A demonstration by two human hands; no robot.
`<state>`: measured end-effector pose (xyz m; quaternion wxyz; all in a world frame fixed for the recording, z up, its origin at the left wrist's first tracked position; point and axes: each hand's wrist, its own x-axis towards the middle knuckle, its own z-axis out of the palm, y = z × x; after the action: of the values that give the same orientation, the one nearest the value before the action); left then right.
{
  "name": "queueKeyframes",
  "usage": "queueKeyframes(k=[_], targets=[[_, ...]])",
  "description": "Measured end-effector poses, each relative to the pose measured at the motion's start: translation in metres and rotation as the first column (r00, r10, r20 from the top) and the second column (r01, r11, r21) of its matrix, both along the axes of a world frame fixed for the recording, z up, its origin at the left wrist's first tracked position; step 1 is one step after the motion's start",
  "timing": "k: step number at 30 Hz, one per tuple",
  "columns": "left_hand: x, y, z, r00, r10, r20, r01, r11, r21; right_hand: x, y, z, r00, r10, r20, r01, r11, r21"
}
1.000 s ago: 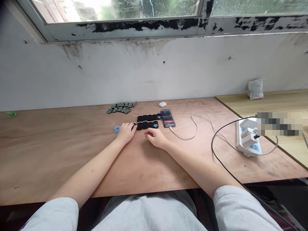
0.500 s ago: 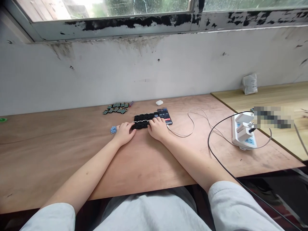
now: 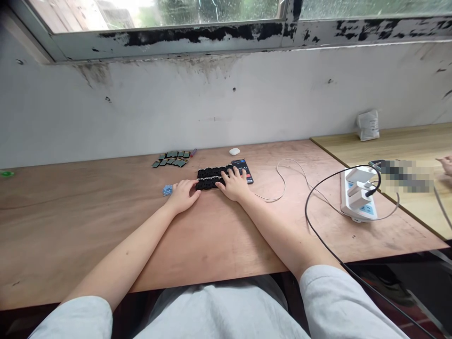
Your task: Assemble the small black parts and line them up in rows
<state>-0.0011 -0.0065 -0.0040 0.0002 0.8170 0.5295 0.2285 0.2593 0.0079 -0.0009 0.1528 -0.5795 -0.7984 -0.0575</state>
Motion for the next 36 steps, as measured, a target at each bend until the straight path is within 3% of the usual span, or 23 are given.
queueKeyframes(k=[8,18,36], targets=[[-0.001,-0.001,0.003,0.994,0.089,0.064,-0.087,0.996,-0.03,-0.001,-0.009,-0.001,1.0,-0.016,0.015,0.015,0.998,0.064],[-0.003,-0.002,0.003,0.994,0.072,0.078,-0.07,0.997,-0.029,-0.005,-0.036,0.005,0.998,-0.041,0.037,0.036,0.99,0.138],[-0.006,-0.002,0.0,0.992,0.064,0.106,-0.062,0.998,-0.022,-0.005,-0.043,0.013,0.996,-0.031,0.084,0.016,0.985,0.169]])
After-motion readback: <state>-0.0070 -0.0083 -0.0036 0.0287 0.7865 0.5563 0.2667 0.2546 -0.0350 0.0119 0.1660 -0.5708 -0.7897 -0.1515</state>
